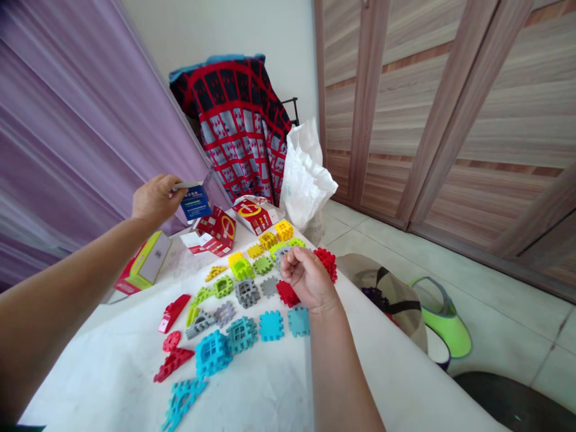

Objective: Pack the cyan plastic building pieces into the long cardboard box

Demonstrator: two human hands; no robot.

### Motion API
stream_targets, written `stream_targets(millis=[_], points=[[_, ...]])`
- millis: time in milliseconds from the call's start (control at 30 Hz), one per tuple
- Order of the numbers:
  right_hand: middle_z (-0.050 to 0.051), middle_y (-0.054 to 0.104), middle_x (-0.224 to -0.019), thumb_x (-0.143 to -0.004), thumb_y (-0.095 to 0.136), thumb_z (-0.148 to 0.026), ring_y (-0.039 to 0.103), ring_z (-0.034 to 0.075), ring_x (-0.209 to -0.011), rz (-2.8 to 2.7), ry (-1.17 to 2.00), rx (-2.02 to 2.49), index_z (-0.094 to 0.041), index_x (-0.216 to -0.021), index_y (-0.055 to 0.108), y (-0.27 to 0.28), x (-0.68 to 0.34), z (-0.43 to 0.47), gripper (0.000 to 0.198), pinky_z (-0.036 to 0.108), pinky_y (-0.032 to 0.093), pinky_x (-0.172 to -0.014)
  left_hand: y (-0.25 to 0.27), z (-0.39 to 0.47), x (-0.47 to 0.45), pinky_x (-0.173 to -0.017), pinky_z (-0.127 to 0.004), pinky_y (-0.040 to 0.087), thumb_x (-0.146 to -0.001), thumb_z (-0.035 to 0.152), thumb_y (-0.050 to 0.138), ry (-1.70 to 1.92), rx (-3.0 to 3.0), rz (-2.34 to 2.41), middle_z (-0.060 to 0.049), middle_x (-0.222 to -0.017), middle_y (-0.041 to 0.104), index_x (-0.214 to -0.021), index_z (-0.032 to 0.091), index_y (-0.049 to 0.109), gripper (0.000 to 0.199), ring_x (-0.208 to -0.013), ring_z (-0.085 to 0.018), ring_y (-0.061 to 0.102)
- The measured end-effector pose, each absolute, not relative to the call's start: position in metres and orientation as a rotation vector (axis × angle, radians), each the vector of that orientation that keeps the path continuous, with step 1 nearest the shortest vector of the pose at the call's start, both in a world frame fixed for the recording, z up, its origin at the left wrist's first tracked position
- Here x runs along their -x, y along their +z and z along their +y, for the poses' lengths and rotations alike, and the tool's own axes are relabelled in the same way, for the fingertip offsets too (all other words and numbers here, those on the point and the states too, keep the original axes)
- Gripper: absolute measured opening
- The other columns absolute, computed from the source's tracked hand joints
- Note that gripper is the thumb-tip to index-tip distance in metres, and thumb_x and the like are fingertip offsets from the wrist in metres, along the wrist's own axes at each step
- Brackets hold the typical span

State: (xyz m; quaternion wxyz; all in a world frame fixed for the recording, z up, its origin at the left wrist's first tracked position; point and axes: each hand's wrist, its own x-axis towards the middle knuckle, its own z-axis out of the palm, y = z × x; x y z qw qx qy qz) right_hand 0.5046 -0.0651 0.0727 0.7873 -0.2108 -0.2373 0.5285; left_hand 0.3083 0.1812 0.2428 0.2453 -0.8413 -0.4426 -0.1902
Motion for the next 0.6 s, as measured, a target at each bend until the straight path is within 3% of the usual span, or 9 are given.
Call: stream_targets(millis=[167,333,600], points=[[-0.003,0.056,-0.057,-0.067,0.083,-0.042,0.047,0.009,-0.047,-0.526,1.139,0.480,-0.020,-0.061,0.056,0.072,-0.503,-0.065,0.036,0.022,0.039,-0.042,0.270,0.157,-0.267,-0.074,-0.029,0.042,-0.094,0.047,0.040,-0.609,2.194,-1.389,-0.003,-0.096,0.068,-0.116,0.022,0.060,0.039,-0.086,-0.019,0.060],[-0.003,0.055,-0.057,-0.068,0.082,-0.044,0.046,0.009,-0.049,-0.569,1.135,0.520,-0.021,-0.062,0.056,0.073,-0.502,-0.064,0.035,0.024,0.039,-0.043,0.282,0.120,-0.210,-0.067,-0.023,0.039,-0.089,0.047,0.047,-0.700,2.074,-1.507,0.003,-0.081,0.066,-0.110,0.025,0.062,0.034,-0.073,-0.015,0.059],[-0.004,0.047,-0.058,-0.067,0.082,-0.044,0.042,0.009,-0.051,-0.642,1.117,0.561,-0.021,-0.062,0.056,0.080,-0.500,-0.069,0.036,0.023,0.039,-0.043,0.250,0.028,-0.094,-0.071,-0.031,0.049,-0.089,0.052,0.040,-0.650,2.016,-1.382,0.000,-0.080,0.069,-0.092,0.031,0.064,0.032,-0.082,-0.022,0.067]])
